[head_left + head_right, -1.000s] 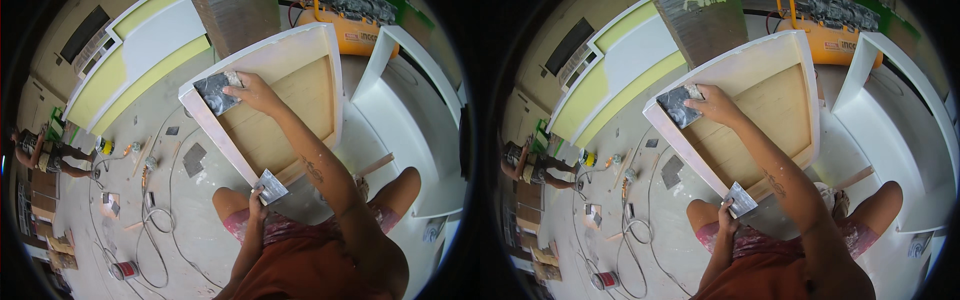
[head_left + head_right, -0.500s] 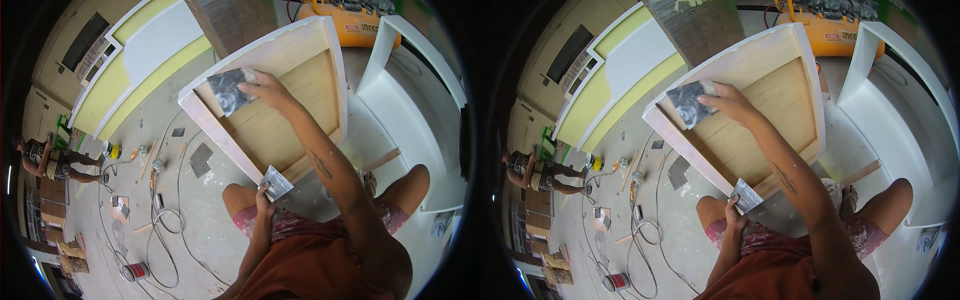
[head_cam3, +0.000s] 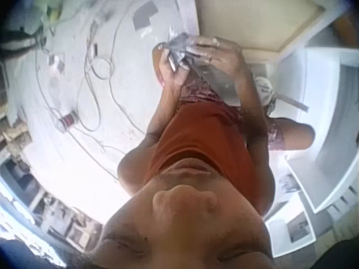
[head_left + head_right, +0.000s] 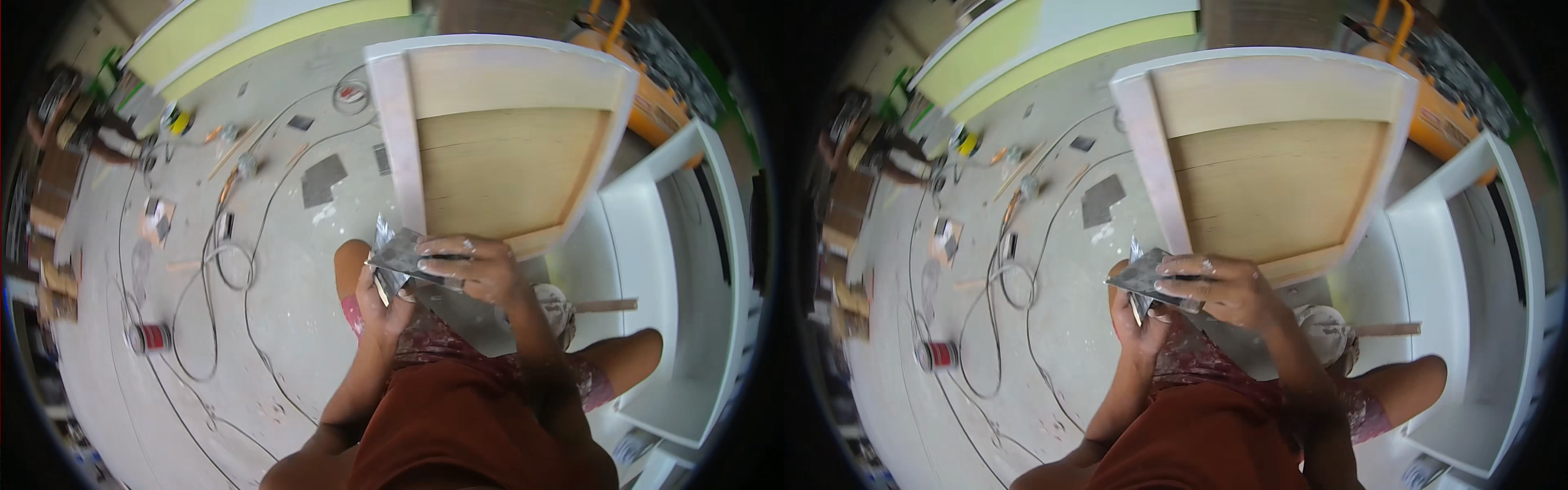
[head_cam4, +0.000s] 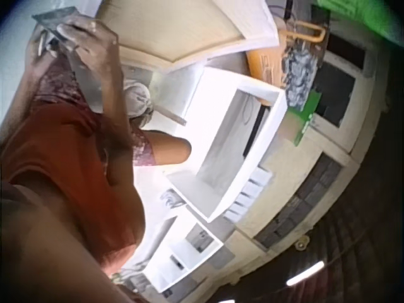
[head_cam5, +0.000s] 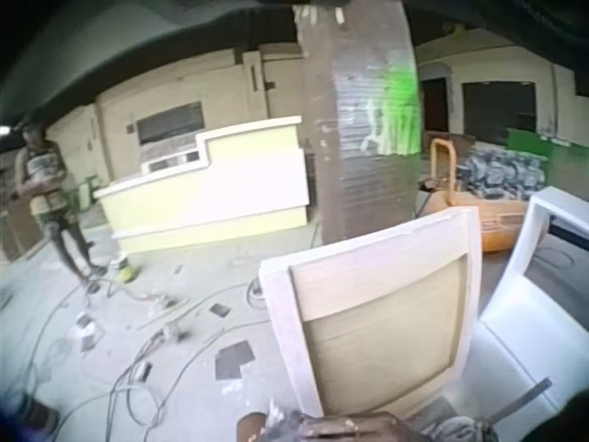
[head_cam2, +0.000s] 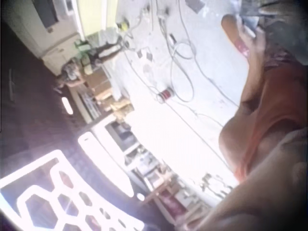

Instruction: The person takes putty from a bucket using putty knives and applies it along the surface and edges of a wooden frame.

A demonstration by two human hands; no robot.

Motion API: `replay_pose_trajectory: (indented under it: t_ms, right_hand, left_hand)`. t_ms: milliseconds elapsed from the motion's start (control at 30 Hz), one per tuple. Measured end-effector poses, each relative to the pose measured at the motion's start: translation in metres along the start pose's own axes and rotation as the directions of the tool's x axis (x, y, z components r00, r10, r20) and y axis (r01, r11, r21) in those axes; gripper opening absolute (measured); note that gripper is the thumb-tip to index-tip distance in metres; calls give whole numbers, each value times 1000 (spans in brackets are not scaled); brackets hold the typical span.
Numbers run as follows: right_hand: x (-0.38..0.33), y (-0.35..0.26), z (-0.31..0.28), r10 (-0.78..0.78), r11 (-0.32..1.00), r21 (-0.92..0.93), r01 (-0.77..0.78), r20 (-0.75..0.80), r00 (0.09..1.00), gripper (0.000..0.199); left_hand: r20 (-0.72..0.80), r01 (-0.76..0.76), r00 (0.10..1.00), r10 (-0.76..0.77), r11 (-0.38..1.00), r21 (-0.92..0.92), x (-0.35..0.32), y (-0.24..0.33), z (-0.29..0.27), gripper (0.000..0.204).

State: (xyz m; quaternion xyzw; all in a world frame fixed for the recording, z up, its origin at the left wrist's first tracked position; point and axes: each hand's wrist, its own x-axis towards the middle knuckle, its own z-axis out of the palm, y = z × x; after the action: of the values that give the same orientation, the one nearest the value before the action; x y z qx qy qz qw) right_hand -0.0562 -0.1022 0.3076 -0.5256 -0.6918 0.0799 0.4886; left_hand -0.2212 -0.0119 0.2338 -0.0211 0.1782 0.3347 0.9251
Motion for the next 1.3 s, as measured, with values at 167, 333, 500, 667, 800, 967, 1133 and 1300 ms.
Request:
replay_pose_trajectory:
  t_ms: [167,333,500,667,800,967,1133,1300]
  right_hand:
    - [22,-15,30,251,947,-262,-187,241,937,51]
    - [31,-35,53,88,995,-63,-82,98,991,51]
    - [41,-39,119,26,982,187,-22,-16,1000,41]
    - [38,18,128,490,834,235,-500,102,866,26]
    - [51,-11,111,450,-550,775,-313,590,670,38]
    - [29,13,173,588,-584,723,-370,690,422,30]
    - [32,7,164,925,172,917,-361,-24,379,28]
    - [19,-19,151,715,632,678,-376,-321,622,21]
  left_hand:
    - [-18,-239,970,242,965,104,-43,55,-1,33]
    - [-61,-376,915,398,899,223,-75,79,0,33]
    - [-152,-403,893,424,903,149,-73,90,-10,31]
    - [-159,-438,838,523,816,377,-89,111,-4,32]
    - [-225,-422,827,516,833,357,-90,117,-7,33]
    - [-106,-363,900,423,861,355,-77,102,-15,35]
    - [-29,-455,849,528,758,467,-80,95,-22,39]
    - [-210,-346,895,393,910,230,-61,96,-24,23]
